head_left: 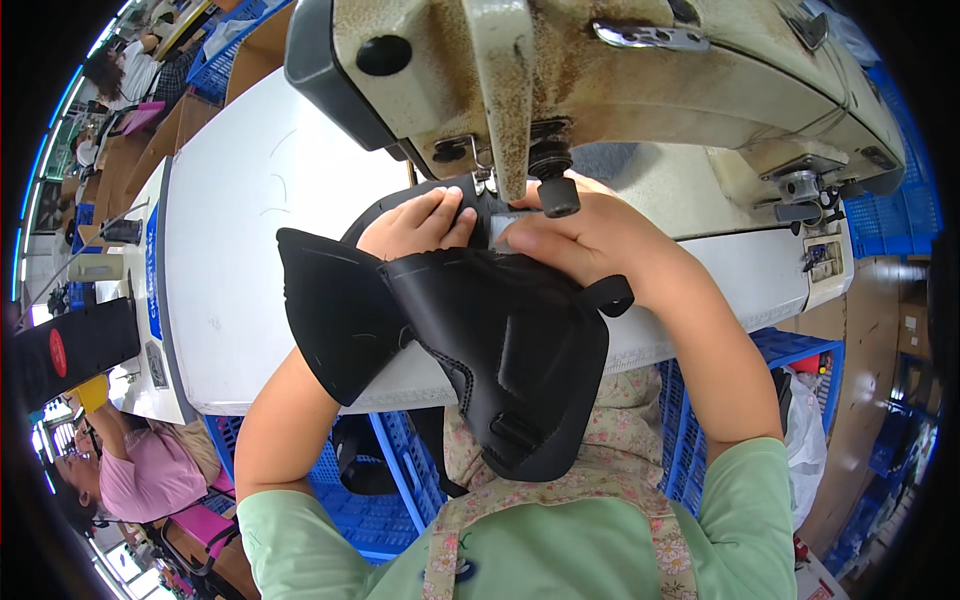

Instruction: The person stitches shoe pieces together using a sewing machine, trims the thread with thread snips, places the piece into a basket, and sews new shoe parts together with the sewing machine.

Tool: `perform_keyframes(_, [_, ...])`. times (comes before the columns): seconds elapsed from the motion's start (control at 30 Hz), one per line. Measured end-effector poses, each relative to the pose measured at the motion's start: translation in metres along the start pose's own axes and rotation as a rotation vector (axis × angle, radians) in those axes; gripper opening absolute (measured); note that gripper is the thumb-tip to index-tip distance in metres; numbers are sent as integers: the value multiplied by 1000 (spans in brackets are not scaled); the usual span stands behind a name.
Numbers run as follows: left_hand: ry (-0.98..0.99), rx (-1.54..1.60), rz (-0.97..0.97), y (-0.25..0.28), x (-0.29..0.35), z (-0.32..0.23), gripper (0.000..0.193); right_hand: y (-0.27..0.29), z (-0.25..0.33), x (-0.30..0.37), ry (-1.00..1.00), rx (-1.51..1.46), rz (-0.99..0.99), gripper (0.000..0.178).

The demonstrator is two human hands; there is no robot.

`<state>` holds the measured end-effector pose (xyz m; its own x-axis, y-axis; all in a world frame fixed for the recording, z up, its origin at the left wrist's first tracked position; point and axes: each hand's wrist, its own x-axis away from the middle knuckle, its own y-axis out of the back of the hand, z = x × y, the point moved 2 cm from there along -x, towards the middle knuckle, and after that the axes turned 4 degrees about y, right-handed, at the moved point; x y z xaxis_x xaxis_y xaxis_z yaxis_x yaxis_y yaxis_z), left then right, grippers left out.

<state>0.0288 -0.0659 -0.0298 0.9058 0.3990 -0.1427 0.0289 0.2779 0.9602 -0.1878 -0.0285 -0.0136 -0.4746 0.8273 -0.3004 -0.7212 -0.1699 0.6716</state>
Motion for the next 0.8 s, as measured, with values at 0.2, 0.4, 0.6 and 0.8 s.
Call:
perform_keyframes(0.2, [62, 100, -67, 2, -5, 0, 39, 19, 10, -20, -484, -151, 291, 55])
perform_keyframes(0.4, [137, 108, 13, 12, -3, -5, 44, 15, 20, -7, -35, 308, 213, 36])
perform_keyframes(0.6, [129, 148, -28, 12, -3, -3, 44, 16, 26, -8, -139, 305, 303, 32])
perform_keyframes(0.8, [181, 147, -7, 11, -8, 1, 36, 16, 22, -12, -144, 217, 237, 30])
